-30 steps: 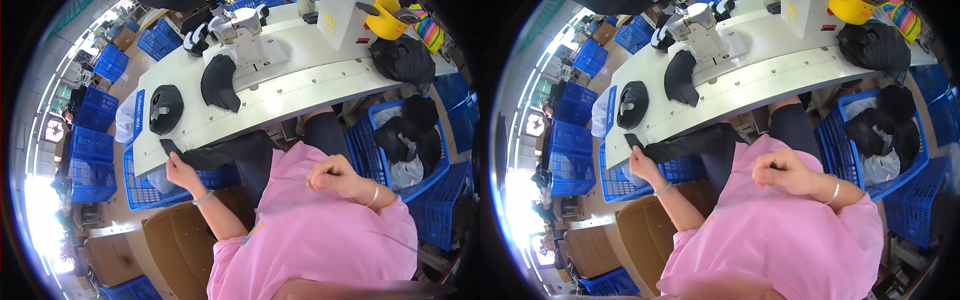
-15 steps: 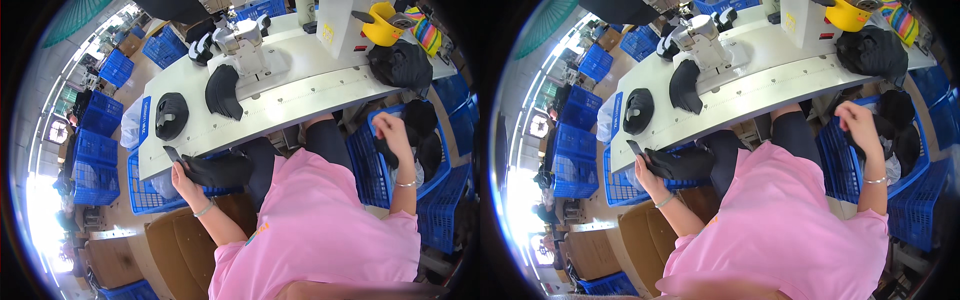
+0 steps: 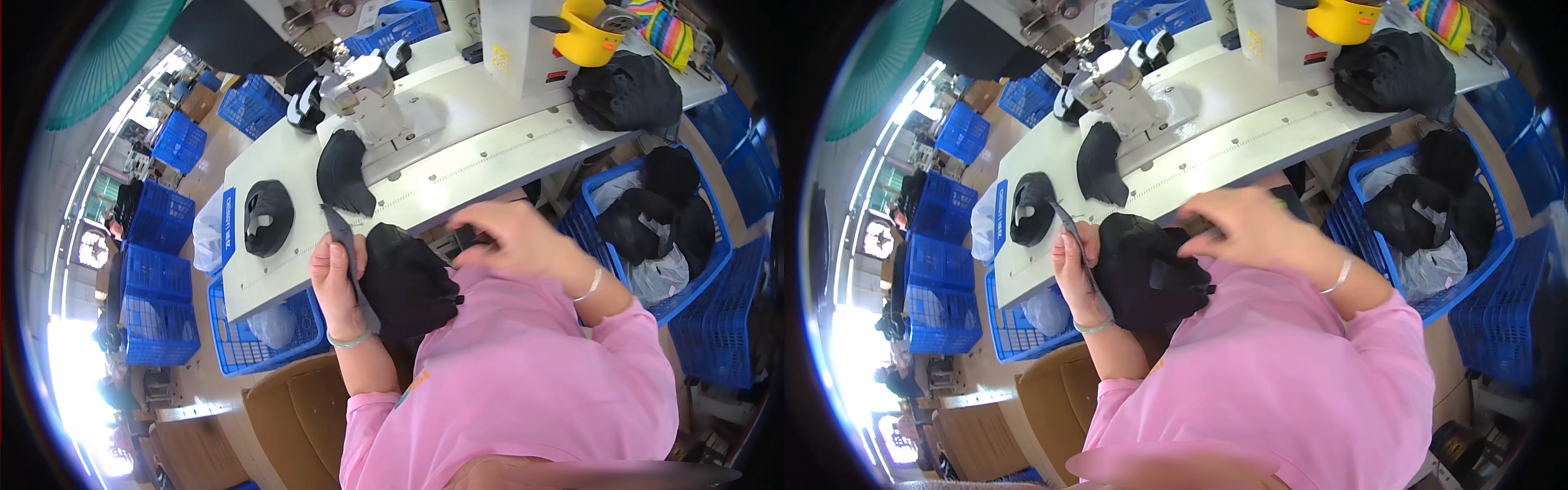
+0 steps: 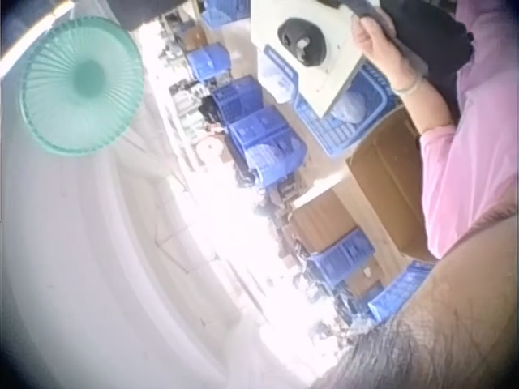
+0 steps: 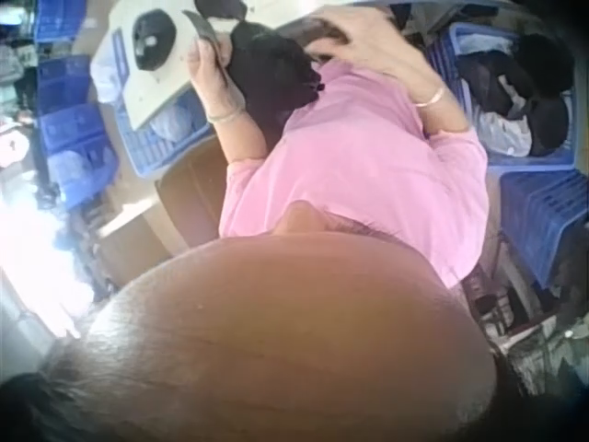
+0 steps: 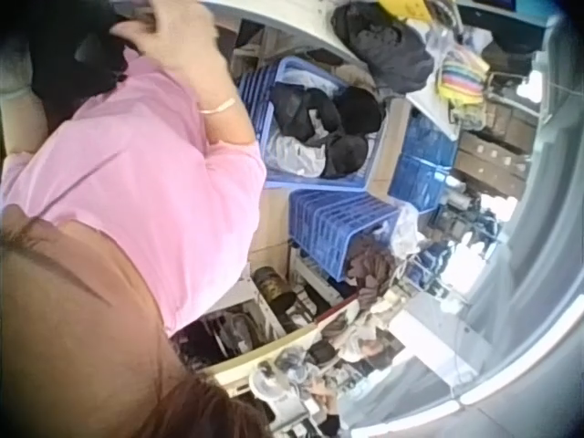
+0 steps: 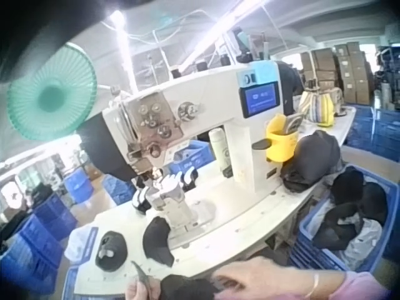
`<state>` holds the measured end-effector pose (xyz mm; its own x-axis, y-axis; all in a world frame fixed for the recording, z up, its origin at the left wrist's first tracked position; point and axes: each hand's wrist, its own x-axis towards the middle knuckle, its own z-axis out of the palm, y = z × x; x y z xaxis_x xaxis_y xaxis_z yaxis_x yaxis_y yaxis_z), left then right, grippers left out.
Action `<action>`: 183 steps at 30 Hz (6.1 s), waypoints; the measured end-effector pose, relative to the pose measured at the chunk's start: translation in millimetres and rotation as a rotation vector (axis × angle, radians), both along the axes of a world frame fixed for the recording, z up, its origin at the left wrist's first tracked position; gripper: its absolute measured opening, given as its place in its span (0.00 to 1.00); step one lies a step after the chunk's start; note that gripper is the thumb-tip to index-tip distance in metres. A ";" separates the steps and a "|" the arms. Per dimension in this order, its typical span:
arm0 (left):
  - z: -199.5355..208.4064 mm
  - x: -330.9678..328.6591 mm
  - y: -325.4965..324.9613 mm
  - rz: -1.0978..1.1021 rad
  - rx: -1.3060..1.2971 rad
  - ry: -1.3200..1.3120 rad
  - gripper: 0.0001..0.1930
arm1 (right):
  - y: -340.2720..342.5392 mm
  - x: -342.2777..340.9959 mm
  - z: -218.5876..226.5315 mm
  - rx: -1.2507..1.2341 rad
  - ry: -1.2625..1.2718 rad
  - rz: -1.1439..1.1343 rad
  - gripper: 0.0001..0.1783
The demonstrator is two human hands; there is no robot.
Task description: Stitching various components of a black shoe upper using an industrial sewing machine.
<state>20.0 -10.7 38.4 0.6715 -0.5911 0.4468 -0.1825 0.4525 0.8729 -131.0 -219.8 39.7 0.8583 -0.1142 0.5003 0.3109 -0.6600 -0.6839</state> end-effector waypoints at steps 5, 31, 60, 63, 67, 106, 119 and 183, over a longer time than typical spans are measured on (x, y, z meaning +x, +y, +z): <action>-2.0 -10.0 -19.4 -0.139 -0.026 0.024 0.15 | 16.8 36.3 8.1 0.116 0.021 0.180 0.30; -19.3 106.8 -72.0 0.695 0.774 -0.501 0.19 | -40.9 13.0 -34.5 0.701 0.227 0.048 0.18; -12.7 -21.4 -45.2 -0.381 0.110 0.638 0.13 | -11.0 17.0 -3.3 0.500 -0.182 -0.089 0.10; -15.6 -18.2 -43.8 -0.398 0.100 0.649 0.14 | -0.4 21.1 -2.2 0.155 -0.339 -0.025 0.11; -13.3 -16.8 -43.5 -0.412 0.093 0.664 0.14 | -2.8 26.5 -9.0 0.297 -0.377 -0.127 0.05; -17.7 -24.4 -52.1 -0.192 0.001 0.534 0.11 | 35.7 35.0 -26.2 0.024 -0.420 -0.090 0.07; -16.6 -29.8 -49.2 -0.223 -0.022 0.484 0.10 | 33.1 32.2 -25.7 -0.105 -0.396 -0.185 0.10; -31.7 23.0 -26.1 -0.449 -0.139 0.524 0.21 | -154.0 -75.7 -27.5 -0.097 0.709 -0.417 0.27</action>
